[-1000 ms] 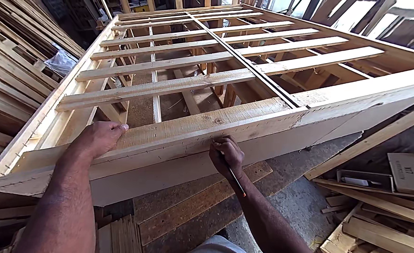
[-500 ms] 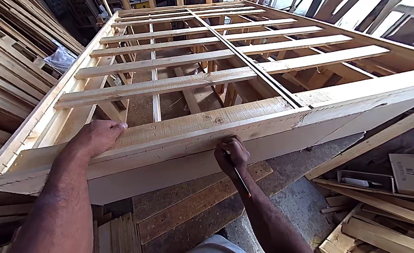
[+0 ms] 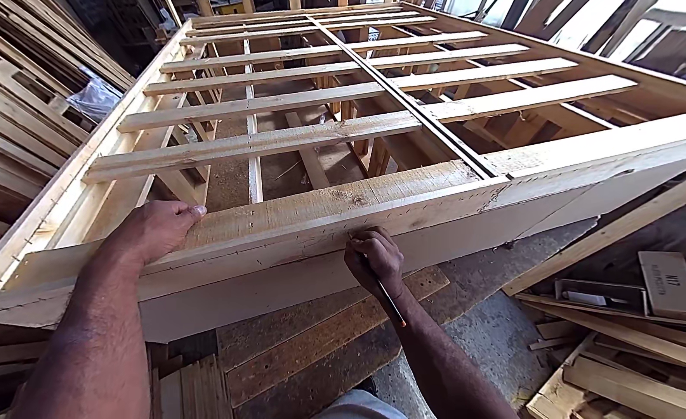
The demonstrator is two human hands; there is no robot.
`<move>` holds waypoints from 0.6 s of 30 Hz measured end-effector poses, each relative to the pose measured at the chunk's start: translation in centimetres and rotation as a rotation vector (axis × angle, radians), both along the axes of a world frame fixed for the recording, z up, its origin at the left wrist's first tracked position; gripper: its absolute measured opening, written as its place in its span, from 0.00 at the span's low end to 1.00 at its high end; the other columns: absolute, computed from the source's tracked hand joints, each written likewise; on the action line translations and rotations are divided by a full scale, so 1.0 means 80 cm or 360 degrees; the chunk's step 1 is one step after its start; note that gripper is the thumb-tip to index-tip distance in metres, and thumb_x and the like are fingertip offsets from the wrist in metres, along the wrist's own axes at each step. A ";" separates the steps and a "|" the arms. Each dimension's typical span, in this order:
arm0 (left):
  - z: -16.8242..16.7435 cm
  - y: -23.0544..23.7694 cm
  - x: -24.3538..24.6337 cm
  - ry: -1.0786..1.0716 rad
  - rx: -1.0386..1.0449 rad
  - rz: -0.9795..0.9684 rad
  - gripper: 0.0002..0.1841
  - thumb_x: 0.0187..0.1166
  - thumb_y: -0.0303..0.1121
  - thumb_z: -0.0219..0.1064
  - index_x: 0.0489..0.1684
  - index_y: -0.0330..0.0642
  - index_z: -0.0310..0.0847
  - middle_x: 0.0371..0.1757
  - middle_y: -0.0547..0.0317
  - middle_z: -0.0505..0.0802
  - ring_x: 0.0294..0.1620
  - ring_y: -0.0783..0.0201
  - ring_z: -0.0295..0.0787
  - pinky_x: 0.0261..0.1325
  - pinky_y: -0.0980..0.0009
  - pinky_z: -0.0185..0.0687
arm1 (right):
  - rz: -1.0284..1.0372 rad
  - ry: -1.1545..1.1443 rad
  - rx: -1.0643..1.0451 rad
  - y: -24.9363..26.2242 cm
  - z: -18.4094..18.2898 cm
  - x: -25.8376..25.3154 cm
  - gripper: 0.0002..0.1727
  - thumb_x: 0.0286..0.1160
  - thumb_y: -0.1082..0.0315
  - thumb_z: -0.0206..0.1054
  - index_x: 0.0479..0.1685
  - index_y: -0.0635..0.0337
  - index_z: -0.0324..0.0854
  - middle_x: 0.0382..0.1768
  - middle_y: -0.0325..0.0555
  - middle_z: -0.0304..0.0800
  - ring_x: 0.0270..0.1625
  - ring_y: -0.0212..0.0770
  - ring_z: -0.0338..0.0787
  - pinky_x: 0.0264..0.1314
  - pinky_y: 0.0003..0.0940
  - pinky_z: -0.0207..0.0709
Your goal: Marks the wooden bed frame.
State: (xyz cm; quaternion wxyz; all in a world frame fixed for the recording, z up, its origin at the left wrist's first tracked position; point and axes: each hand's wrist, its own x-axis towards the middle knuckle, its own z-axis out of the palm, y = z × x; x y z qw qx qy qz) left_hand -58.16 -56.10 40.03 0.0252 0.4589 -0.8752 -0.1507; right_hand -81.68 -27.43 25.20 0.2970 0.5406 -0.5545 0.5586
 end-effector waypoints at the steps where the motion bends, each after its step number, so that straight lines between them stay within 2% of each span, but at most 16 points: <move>1: 0.001 0.001 0.000 0.0002 0.0000 0.0003 0.26 0.91 0.53 0.53 0.41 0.38 0.88 0.38 0.38 0.90 0.45 0.38 0.86 0.50 0.32 0.75 | -0.0017 -0.0035 -0.0018 0.001 0.000 0.000 0.04 0.66 0.76 0.70 0.27 0.59 0.83 0.33 0.44 0.91 0.42 0.42 0.91 0.47 0.37 0.87; 5: 0.001 0.000 0.000 0.0015 0.0026 0.0016 0.26 0.91 0.53 0.53 0.41 0.38 0.88 0.38 0.38 0.89 0.44 0.39 0.86 0.48 0.32 0.75 | -0.0063 -0.0112 -0.0076 0.006 0.005 -0.006 0.04 0.65 0.76 0.70 0.28 0.59 0.83 0.32 0.44 0.89 0.41 0.40 0.89 0.42 0.33 0.86; 10: -0.001 0.000 0.001 0.0038 0.0032 0.0020 0.27 0.91 0.53 0.53 0.43 0.37 0.88 0.41 0.35 0.90 0.47 0.35 0.86 0.51 0.28 0.74 | -0.0079 -0.0036 -0.0035 0.009 -0.004 -0.012 0.04 0.67 0.75 0.70 0.27 0.59 0.84 0.33 0.45 0.90 0.42 0.43 0.90 0.45 0.37 0.85; 18: -0.001 -0.002 0.000 0.0030 0.0027 0.0011 0.27 0.91 0.53 0.52 0.45 0.37 0.89 0.42 0.35 0.90 0.49 0.35 0.86 0.53 0.28 0.74 | -0.0061 -0.0030 -0.0055 0.012 0.001 -0.016 0.04 0.69 0.76 0.70 0.28 0.60 0.84 0.36 0.47 0.92 0.45 0.43 0.92 0.49 0.38 0.88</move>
